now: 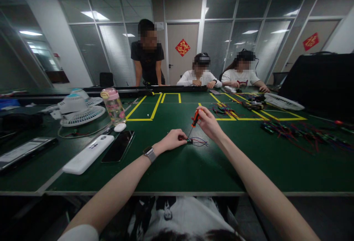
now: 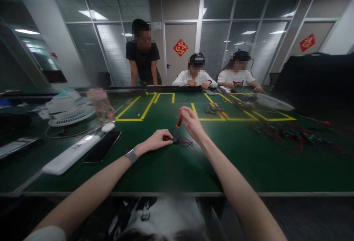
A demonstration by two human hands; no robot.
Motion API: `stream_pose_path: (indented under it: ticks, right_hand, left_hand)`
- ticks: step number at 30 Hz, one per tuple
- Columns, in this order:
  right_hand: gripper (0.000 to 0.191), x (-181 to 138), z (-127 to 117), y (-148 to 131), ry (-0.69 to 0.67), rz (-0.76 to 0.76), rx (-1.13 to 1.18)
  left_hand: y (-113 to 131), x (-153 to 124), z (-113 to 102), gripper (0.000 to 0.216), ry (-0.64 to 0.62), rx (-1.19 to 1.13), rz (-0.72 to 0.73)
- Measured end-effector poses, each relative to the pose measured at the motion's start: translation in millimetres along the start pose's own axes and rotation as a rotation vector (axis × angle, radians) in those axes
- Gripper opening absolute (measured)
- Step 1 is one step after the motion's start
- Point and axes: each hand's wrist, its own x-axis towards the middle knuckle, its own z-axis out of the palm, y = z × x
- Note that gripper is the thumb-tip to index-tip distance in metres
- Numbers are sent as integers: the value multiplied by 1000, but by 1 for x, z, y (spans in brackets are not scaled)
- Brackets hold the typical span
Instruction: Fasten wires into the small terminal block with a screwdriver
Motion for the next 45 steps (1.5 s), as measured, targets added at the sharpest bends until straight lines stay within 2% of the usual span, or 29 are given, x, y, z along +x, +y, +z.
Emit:
stream_pose_path:
  ticks: [8,18,22,31,39,45]
  right_hand:
    - [30,0,-1,1,-33,-2,30]
    - [23,0,0,2,-14,-65,-40]
    - [29,-2,3,-2,-78,-22,-34]
    - [26,-2,2,0,-42,-8,8]
    - [32,-3,4,-3,-97,54,48]
    - [26,-2,3,2,-39,13,56]
  left_hand:
    - [-2,-1,0,14,9,-8,17]
    - [-1,-1,0,16,6,2,19]
    - [0,-1,-1,15,4,9,20]
    - [0,0,1,14,13,14,26]
    - [-1,-1,0,14,11,9,24]
    - [-1,-1,0,15,7,14,31]
